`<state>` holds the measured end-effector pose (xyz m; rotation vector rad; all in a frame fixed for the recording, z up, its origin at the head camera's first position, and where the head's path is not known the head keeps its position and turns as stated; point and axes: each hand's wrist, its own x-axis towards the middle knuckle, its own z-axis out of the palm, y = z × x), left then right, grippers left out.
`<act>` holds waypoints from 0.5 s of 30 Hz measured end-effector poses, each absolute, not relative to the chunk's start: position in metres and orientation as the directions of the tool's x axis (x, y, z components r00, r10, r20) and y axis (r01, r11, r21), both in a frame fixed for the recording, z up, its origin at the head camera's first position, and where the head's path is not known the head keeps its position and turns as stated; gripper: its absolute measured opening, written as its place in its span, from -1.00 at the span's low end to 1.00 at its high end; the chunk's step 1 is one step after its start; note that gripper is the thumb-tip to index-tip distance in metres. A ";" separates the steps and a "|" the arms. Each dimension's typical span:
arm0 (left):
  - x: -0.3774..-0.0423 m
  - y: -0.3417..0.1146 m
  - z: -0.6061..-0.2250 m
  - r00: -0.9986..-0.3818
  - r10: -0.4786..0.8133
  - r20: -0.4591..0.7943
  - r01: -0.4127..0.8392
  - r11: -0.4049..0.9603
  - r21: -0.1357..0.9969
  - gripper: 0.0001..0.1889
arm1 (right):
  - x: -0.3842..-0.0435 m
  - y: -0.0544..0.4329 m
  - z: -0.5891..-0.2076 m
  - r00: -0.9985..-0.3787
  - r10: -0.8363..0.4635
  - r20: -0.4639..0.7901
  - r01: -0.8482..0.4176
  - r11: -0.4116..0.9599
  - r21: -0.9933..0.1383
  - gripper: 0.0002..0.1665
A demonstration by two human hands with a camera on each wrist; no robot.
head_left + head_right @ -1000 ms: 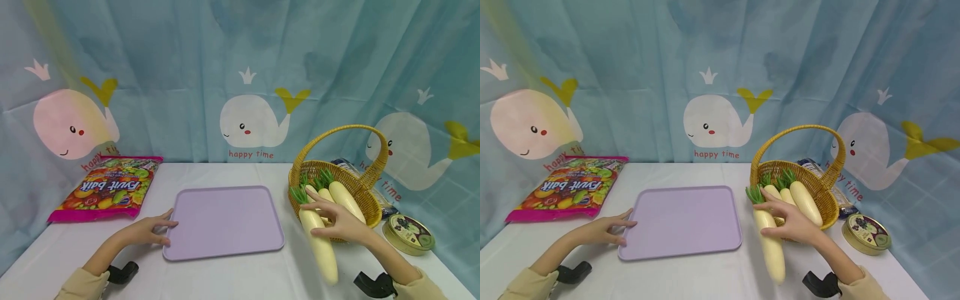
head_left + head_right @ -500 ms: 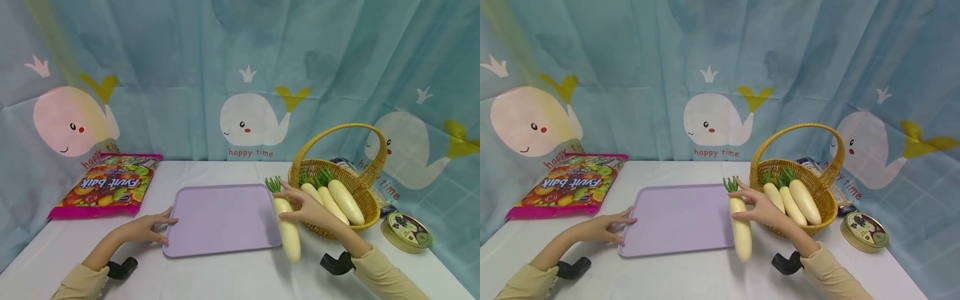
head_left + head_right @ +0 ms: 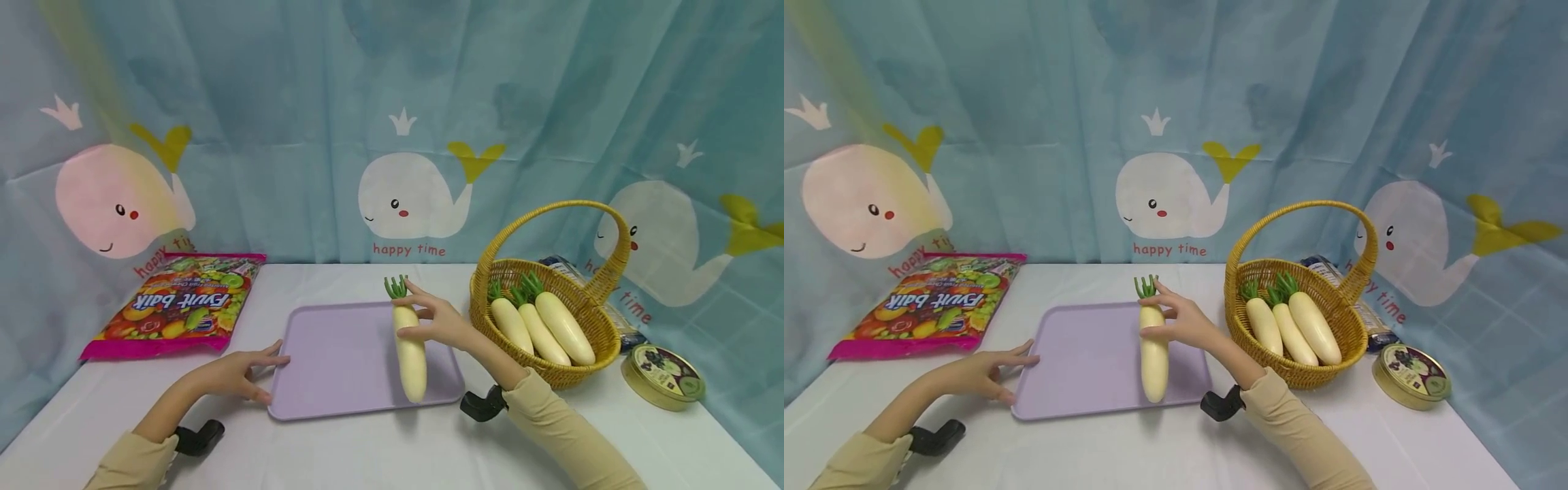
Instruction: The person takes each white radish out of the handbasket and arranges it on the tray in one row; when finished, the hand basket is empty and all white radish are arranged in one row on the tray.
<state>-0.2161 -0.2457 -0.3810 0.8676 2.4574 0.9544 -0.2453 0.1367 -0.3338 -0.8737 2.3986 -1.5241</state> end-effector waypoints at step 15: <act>-0.217 -0.247 -0.383 -0.766 0.631 -0.126 0.374 0.596 0.710 -0.26 | -0.261 0.064 -0.348 -0.815 -0.567 0.121 -0.326 0.275 -0.905 -0.40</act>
